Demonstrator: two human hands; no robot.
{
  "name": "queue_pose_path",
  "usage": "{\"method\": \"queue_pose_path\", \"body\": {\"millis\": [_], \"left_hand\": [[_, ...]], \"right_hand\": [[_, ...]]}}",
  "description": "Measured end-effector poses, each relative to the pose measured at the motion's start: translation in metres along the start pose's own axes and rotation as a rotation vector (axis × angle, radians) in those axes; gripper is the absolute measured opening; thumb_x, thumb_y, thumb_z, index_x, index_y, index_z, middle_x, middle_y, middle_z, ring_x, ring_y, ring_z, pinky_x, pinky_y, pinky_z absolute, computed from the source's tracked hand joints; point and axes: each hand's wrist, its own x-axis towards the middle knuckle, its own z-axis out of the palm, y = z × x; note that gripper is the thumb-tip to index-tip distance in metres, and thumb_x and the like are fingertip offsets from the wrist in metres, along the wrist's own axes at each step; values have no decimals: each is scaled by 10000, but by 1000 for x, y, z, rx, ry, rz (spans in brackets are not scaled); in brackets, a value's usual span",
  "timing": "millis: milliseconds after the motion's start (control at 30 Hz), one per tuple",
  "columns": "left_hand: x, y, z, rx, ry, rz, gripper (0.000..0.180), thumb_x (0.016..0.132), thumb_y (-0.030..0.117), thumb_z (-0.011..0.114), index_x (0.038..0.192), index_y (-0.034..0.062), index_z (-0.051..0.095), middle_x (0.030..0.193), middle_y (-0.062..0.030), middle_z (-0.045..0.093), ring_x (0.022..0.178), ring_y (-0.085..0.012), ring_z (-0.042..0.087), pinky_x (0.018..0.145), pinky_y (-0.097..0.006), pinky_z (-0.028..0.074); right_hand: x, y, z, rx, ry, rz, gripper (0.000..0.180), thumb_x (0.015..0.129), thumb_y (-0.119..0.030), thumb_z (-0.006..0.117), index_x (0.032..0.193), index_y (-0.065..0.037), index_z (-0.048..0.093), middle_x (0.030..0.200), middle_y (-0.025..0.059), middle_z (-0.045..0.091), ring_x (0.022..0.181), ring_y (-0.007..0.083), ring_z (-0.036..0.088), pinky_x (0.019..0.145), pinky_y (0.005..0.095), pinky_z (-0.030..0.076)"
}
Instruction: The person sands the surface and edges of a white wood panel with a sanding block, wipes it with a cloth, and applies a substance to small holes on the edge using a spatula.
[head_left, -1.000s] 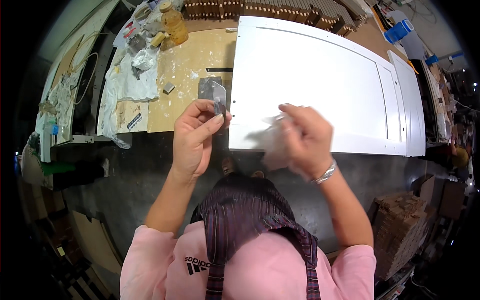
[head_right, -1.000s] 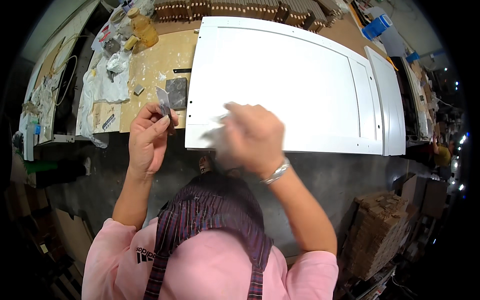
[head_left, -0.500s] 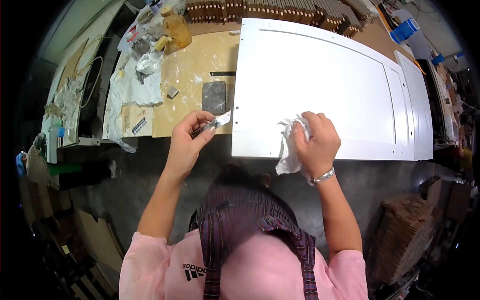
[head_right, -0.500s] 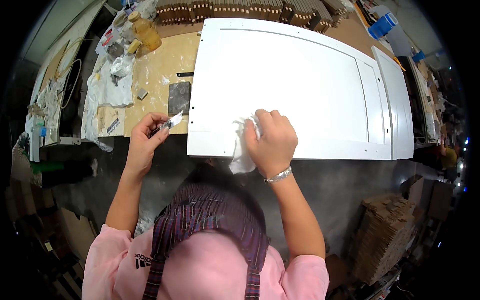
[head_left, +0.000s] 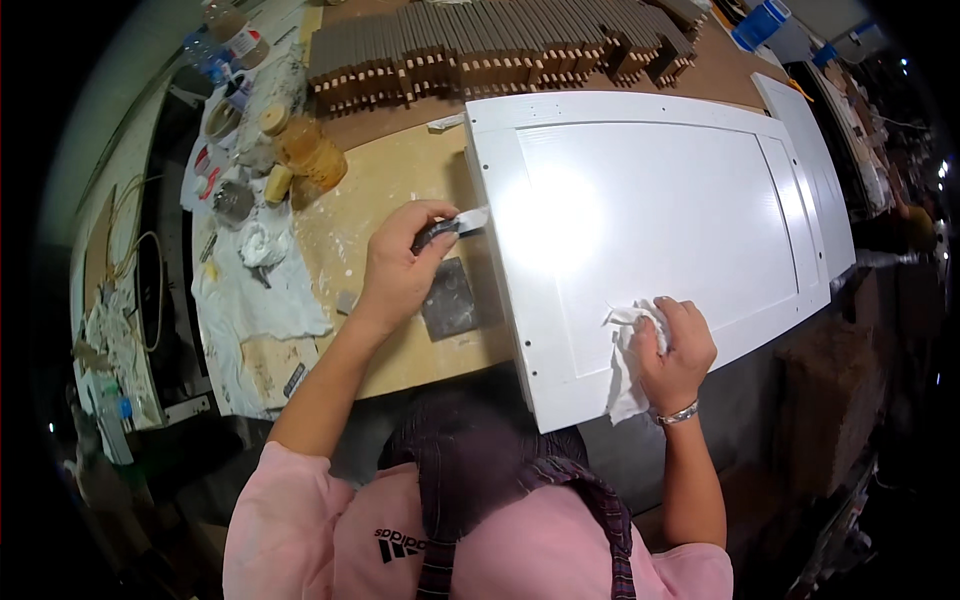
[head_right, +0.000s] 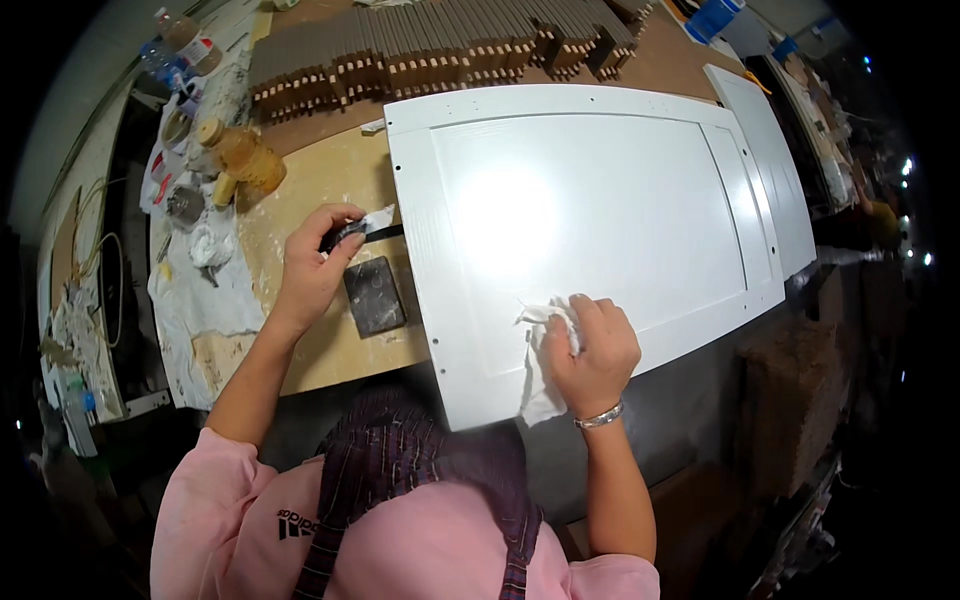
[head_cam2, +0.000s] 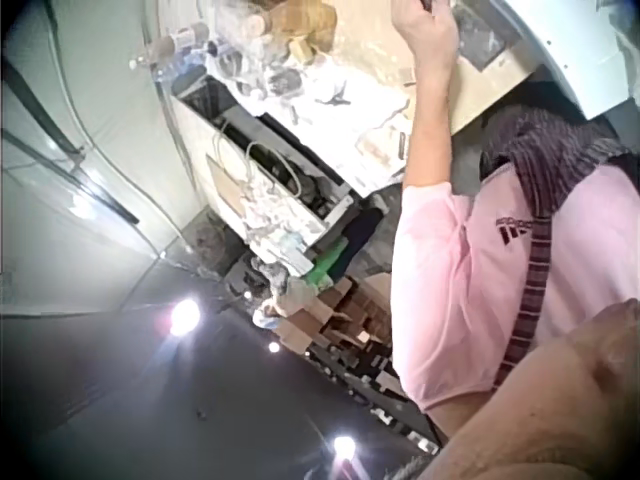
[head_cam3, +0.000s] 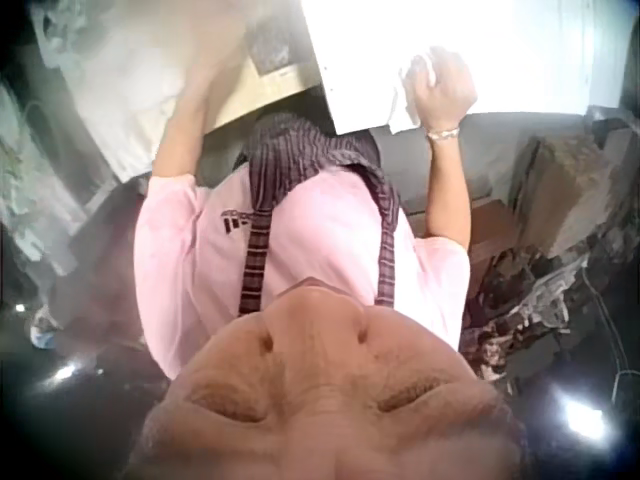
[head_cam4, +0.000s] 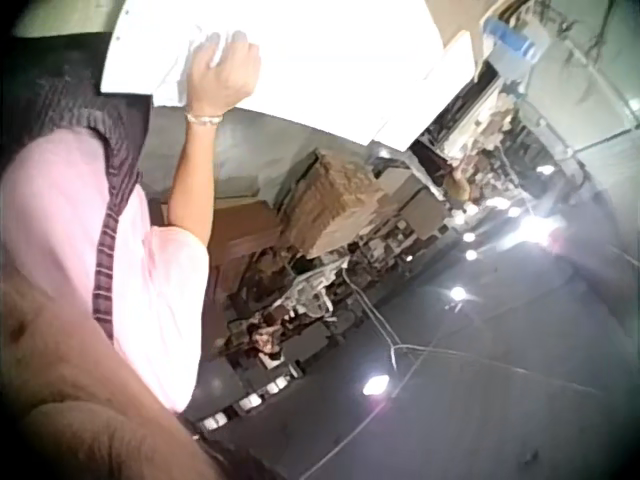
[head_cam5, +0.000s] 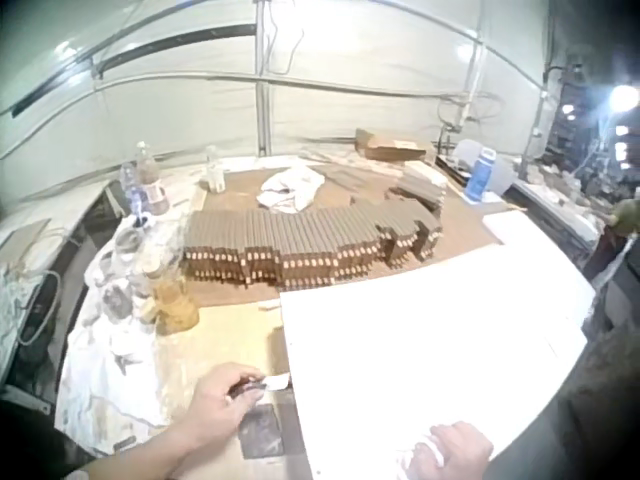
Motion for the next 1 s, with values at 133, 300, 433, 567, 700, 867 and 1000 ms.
{"method": "queue_pose_path", "body": {"millis": [133, 300, 433, 567, 700, 867, 1000], "left_hand": [[17, -7, 4, 89, -43, 166, 169, 880, -6, 657, 1049, -12, 662, 868, -51, 597, 759, -133, 535, 703, -268, 444], [20, -28, 4, 72, -62, 168, 152, 887, -20, 647, 1037, -20, 675, 860, -51, 589, 760, -131, 535, 699, -278, 444], [22, -30, 6, -74, -54, 64, 149, 904, -29, 636, 1050, -31, 667, 872, -39, 594, 791, -113, 548, 724, -256, 450], [23, -44, 13, -143, -52, -29, 157, 923, -23, 633, 1078, -28, 657, 927, -25, 618, 847, -88, 561, 777, -226, 458], [18, -45, 19, -297, 41, -149, 178, 945, -19, 622, 1121, -28, 642, 965, -8, 621, 881, -73, 552, 818, -215, 450], [15, -37, 28, -320, 57, -105, 188, 918, -42, 640, 1104, -25, 657, 960, -38, 636, 832, -104, 573, 753, -240, 472], [5, -53, 26, -351, 130, -191, 192, 918, -46, 636, 1108, -28, 653, 932, -37, 628, 808, -101, 565, 736, -227, 460]], "right_hand": [[1, -2, 2, -67, -1, -4, 255, 736, -105, 710, 974, -21, 670, 762, 121, 598, 648, 302, 571, 562, 391, 441], [3, -7, 4, -117, -7, -2, 256, 733, -103, 707, 972, -21, 664, 761, 125, 597, 644, 303, 567, 560, 391, 437], [3, -8, 4, -151, -23, -4, 250, 733, -105, 704, 964, -20, 662, 760, 125, 596, 641, 306, 564, 565, 398, 437], [3, -7, 3, -142, -27, -12, 238, 734, -101, 699, 953, -14, 663, 773, 136, 605, 643, 310, 570, 566, 396, 444], [3, -6, 2, -127, -31, -10, 234, 733, -101, 699, 945, -8, 664, 775, 146, 611, 643, 315, 578, 562, 392, 451], [6, -6, 4, -75, -40, -16, 244, 731, -98, 706, 951, 0, 665, 773, 150, 618, 642, 316, 585, 558, 389, 457], [2, -3, 3, -72, -51, -14, 243, 733, -97, 705, 952, 1, 665, 775, 150, 619, 643, 317, 587, 560, 388, 459]]}}
